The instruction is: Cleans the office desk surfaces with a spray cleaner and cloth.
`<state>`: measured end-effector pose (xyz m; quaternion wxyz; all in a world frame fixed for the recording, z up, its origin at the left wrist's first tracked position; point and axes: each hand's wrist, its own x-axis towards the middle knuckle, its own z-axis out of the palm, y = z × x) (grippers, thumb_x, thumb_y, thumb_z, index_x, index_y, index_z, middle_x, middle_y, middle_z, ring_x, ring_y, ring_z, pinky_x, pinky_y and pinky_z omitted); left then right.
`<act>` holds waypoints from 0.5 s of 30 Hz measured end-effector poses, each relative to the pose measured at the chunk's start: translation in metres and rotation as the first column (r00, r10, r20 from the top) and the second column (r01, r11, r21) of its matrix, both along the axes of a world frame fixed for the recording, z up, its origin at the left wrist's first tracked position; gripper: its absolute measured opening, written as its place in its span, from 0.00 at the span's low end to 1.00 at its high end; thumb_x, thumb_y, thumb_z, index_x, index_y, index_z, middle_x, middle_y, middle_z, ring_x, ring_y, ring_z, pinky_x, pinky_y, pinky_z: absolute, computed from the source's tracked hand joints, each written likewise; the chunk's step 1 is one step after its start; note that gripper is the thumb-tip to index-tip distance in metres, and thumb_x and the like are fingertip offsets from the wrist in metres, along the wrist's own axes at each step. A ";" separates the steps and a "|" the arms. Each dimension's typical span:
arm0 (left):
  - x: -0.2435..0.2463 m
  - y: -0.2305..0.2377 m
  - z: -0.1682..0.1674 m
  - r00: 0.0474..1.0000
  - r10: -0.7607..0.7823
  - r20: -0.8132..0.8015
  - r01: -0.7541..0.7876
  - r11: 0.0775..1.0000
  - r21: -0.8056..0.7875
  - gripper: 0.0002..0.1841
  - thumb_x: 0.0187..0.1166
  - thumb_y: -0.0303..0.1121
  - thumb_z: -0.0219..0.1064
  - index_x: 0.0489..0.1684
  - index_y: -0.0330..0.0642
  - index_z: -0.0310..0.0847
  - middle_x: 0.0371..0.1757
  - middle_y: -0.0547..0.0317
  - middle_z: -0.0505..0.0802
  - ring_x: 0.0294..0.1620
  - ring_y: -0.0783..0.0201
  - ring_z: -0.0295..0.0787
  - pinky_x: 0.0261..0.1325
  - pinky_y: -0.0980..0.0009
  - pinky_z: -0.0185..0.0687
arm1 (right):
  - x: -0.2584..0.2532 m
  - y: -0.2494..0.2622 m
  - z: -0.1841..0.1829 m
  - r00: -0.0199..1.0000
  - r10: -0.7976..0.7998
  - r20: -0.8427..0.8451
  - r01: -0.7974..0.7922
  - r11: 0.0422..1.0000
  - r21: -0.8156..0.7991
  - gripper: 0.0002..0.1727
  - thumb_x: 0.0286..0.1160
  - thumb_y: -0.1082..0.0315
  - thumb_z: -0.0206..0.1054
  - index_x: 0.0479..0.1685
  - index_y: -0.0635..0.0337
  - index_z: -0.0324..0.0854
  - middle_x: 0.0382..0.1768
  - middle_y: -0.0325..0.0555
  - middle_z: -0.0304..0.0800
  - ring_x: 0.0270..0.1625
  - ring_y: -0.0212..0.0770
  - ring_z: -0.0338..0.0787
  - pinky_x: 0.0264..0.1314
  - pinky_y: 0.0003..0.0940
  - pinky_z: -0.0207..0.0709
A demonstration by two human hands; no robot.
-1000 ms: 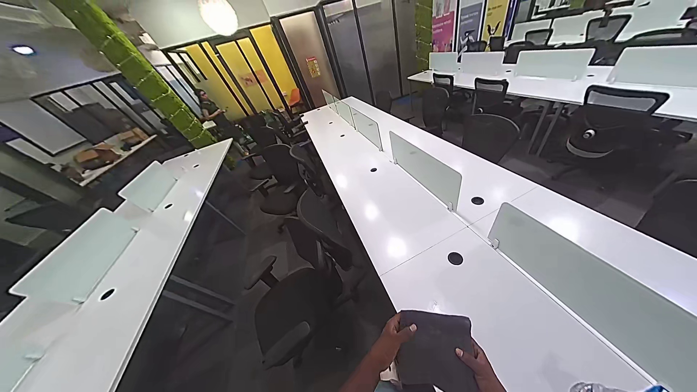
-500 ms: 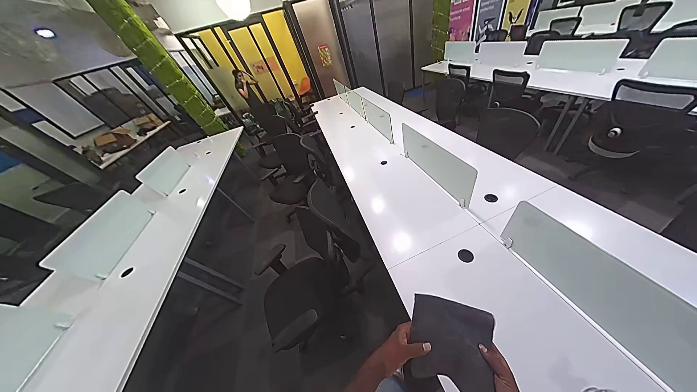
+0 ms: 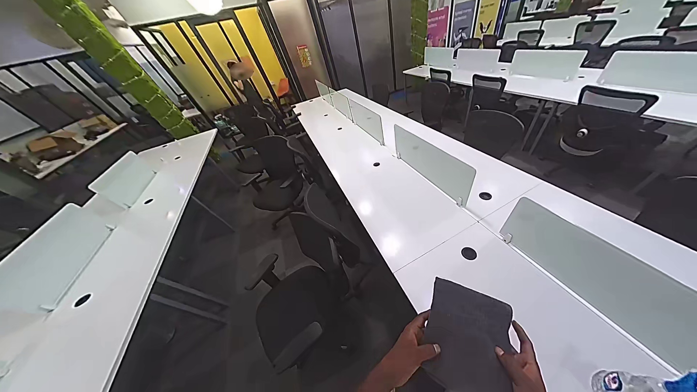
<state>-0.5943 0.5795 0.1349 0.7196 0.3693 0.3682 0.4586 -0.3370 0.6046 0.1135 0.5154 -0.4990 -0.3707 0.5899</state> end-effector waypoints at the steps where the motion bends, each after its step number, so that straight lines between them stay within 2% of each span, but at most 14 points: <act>1: -0.007 0.001 -0.010 0.998 0.028 -0.053 -0.033 0.995 -0.091 0.36 0.79 0.18 0.63 0.89 0.39 0.53 0.69 0.45 0.88 0.63 0.54 0.91 0.68 0.53 0.87 | -0.012 -0.001 -0.009 0.997 -0.053 0.052 0.055 0.998 -0.030 0.49 0.69 0.84 0.58 0.94 0.53 0.40 0.59 0.50 0.91 0.44 0.33 0.97 0.45 0.30 0.92; 4: -0.034 -0.010 -0.042 0.989 0.140 -0.057 -0.151 0.910 -0.387 0.30 0.82 0.22 0.62 0.85 0.39 0.61 0.66 0.41 0.89 0.59 0.48 0.92 0.60 0.49 0.90 | -0.044 -0.015 -0.044 0.980 -0.122 0.160 0.136 0.988 -0.079 0.40 0.67 0.86 0.60 0.85 0.59 0.55 0.56 0.53 0.89 0.43 0.32 0.94 0.43 0.29 0.90; 6: -0.054 -0.026 -0.056 0.984 0.171 -0.043 -0.170 0.865 -0.473 0.29 0.82 0.23 0.63 0.84 0.38 0.62 0.63 0.40 0.90 0.56 0.47 0.93 0.59 0.48 0.90 | -0.065 -0.030 -0.055 0.974 -0.114 0.196 0.138 0.983 -0.117 0.38 0.68 0.85 0.60 0.84 0.61 0.56 0.55 0.54 0.88 0.42 0.31 0.92 0.43 0.29 0.88; 8: -0.073 -0.041 -0.068 0.983 0.174 -0.065 -0.183 0.844 -0.505 0.30 0.81 0.23 0.65 0.84 0.37 0.62 0.61 0.38 0.90 0.55 0.46 0.93 0.57 0.48 0.90 | -0.085 -0.045 -0.058 0.972 -0.097 0.212 0.131 0.980 -0.152 0.37 0.69 0.85 0.60 0.83 0.63 0.57 0.52 0.54 0.89 0.40 0.31 0.92 0.42 0.29 0.87; 9: -0.082 -0.047 -0.073 0.982 0.169 -0.084 -0.188 0.839 -0.511 0.30 0.81 0.23 0.65 0.84 0.37 0.61 0.61 0.38 0.91 0.55 0.46 0.93 0.58 0.48 0.90 | -0.092 -0.051 -0.061 0.975 -0.080 0.210 0.115 0.980 -0.164 0.34 0.70 0.85 0.60 0.81 0.64 0.61 0.52 0.53 0.89 0.41 0.31 0.92 0.43 0.29 0.88; 12: -0.104 -0.058 -0.081 0.977 0.172 -0.128 -0.213 0.842 -0.496 0.32 0.81 0.24 0.66 0.86 0.37 0.60 0.64 0.38 0.90 0.57 0.46 0.93 0.60 0.48 0.90 | -0.103 -0.066 -0.076 0.984 0.027 0.176 0.008 0.980 -0.197 0.20 0.72 0.85 0.57 0.64 0.68 0.76 0.59 0.50 0.87 0.56 0.34 0.88 0.58 0.31 0.85; 13: -0.111 -0.058 -0.080 0.975 0.183 -0.125 -0.221 0.848 -0.481 0.32 0.80 0.24 0.67 0.86 0.38 0.61 0.65 0.38 0.89 0.58 0.46 0.93 0.60 0.48 0.90 | -0.107 -0.068 -0.078 0.983 0.047 0.178 -0.009 0.978 -0.207 0.18 0.72 0.85 0.56 0.60 0.68 0.79 0.59 0.49 0.88 0.57 0.34 0.88 0.59 0.31 0.84; 15: -0.123 -0.054 -0.071 0.974 0.204 -0.102 -0.228 0.865 -0.448 0.35 0.79 0.24 0.69 0.87 0.39 0.59 0.68 0.38 0.87 0.59 0.45 0.92 0.59 0.48 0.91 | -0.117 -0.068 -0.079 0.980 0.066 0.188 -0.023 0.975 -0.222 0.18 0.72 0.85 0.56 0.60 0.68 0.79 0.56 0.50 0.89 0.53 0.35 0.90 0.56 0.31 0.86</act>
